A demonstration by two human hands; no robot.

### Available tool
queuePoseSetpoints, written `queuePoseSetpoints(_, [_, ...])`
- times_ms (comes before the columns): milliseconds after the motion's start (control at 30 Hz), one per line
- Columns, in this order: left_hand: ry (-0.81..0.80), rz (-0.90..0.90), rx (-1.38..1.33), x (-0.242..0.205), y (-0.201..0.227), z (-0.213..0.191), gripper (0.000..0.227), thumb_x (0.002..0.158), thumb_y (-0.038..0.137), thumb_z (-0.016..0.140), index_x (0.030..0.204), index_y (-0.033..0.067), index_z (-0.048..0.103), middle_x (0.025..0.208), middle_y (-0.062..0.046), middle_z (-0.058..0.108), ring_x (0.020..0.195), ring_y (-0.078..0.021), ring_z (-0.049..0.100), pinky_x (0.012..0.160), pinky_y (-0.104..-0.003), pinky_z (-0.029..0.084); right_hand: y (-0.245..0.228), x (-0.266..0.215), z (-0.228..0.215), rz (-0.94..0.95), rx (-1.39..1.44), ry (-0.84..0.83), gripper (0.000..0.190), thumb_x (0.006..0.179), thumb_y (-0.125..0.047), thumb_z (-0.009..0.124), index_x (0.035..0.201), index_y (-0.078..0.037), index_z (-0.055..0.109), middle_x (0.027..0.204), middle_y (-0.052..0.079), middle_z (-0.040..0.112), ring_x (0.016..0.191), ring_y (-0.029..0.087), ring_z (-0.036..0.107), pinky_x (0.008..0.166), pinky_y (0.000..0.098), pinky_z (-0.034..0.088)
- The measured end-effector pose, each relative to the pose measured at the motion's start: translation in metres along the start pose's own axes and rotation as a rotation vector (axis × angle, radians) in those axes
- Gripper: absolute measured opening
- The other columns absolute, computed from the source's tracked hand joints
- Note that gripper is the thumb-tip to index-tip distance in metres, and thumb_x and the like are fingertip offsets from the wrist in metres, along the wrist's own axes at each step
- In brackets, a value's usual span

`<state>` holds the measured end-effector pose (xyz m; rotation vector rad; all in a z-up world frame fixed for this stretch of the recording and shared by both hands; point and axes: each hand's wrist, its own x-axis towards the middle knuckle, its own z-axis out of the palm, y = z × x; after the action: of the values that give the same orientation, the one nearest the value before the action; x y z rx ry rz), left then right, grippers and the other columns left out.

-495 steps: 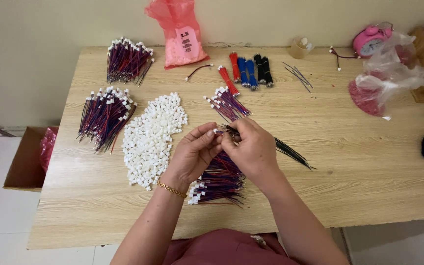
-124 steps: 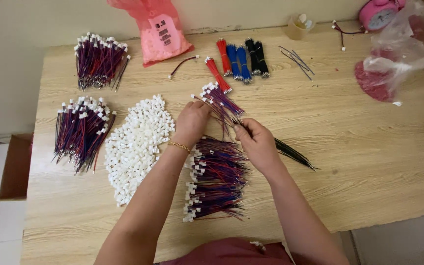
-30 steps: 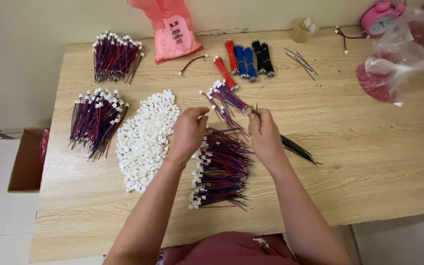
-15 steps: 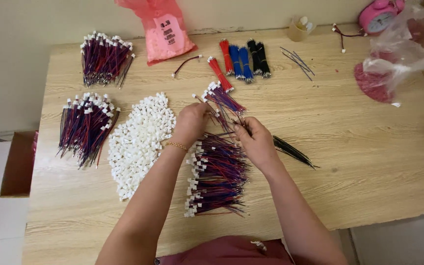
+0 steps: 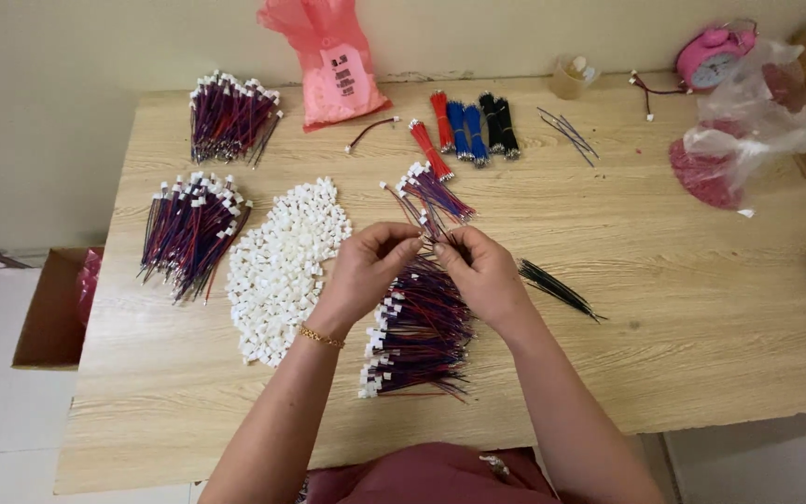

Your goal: The person assembles wire harnesses by inserting white plastic connectors onto the ends of red and black wires. They repeatedly pick up a wire, slide a connector onto it, and place the finished piece on a growing pile on the table.

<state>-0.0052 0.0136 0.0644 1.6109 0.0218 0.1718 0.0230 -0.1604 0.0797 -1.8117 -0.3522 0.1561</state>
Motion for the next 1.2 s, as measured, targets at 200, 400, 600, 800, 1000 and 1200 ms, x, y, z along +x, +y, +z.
queuePoseSetpoints(200, [-0.017,-0.007,-0.092,-0.007,-0.002,0.003,0.015,0.088,0.011,0.070,0.101,0.0029,0.073,0.077,-0.009,0.071,0.073,-0.0116,0.062,0.066,-0.027,0.054,-0.004,-0.009,-0.001,-0.018,-0.103,0.007,0.012,0.091,-0.016,0.067,0.099,-0.007,0.069,0.081,0.009,0.070,0.079,0.015,0.065,0.075,0.0321,0.053])
queuePoseSetpoints(400, [-0.006,-0.023,-0.188,-0.008,-0.014,0.006,0.015,0.089,0.011,0.070,0.100,0.0024,0.072,0.079,-0.009,0.072,0.071,-0.0110,0.065,0.061,-0.023,0.056,-0.008,-0.015,0.002,-0.061,-0.114,0.068,0.011,0.088,-0.016,0.069,0.095,-0.008,0.070,0.078,0.007,0.069,0.076,0.013,0.062,0.071,0.0306,0.053])
queuePoseSetpoints(600, [-0.003,-0.048,-0.319,-0.007,-0.038,0.004,0.017,0.093,0.006,0.061,0.107,-0.0005,0.068,0.086,-0.009,0.069,0.077,-0.0129,0.066,0.066,-0.025,0.059,-0.018,-0.017,0.001,-0.244,-0.380,0.139,0.013,0.086,-0.020,0.072,0.093,-0.010,0.071,0.080,0.010,0.067,0.080,0.024,0.068,0.068,0.0312,0.054])
queuePoseSetpoints(800, [-0.036,-0.068,-0.442,-0.010,-0.041,0.001,0.019,0.093,0.004,0.061,0.110,-0.0026,0.066,0.087,-0.010,0.068,0.080,-0.0165,0.069,0.072,-0.031,0.061,-0.025,-0.017,0.003,-0.280,-0.395,0.095,0.011,0.087,-0.019,0.070,0.091,-0.008,0.072,0.075,0.011,0.064,0.074,0.027,0.068,0.064,0.0344,0.054])
queuePoseSetpoints(1000, [-0.045,-0.079,-0.479,-0.009,-0.049,0.000,0.018,0.093,0.003,0.061,0.109,-0.0033,0.066,0.088,-0.011,0.068,0.083,-0.0186,0.070,0.076,-0.035,0.061,-0.025,-0.017,0.003,-0.259,-0.426,0.093,0.012,0.087,-0.022,0.070,0.090,-0.010,0.073,0.072,0.009,0.064,0.072,0.025,0.068,0.063,0.0332,0.054])
queuePoseSetpoints(1200, [-0.047,-0.092,-0.467,-0.011,-0.042,0.002,0.018,0.091,0.003,0.063,0.108,-0.0029,0.067,0.089,-0.011,0.069,0.083,-0.0167,0.069,0.076,-0.033,0.061,-0.022,-0.017,0.002,-0.167,-0.456,0.094,0.016,0.087,-0.027,0.069,0.085,-0.011,0.070,0.071,0.009,0.062,0.072,0.026,0.067,0.065,0.0356,0.053])
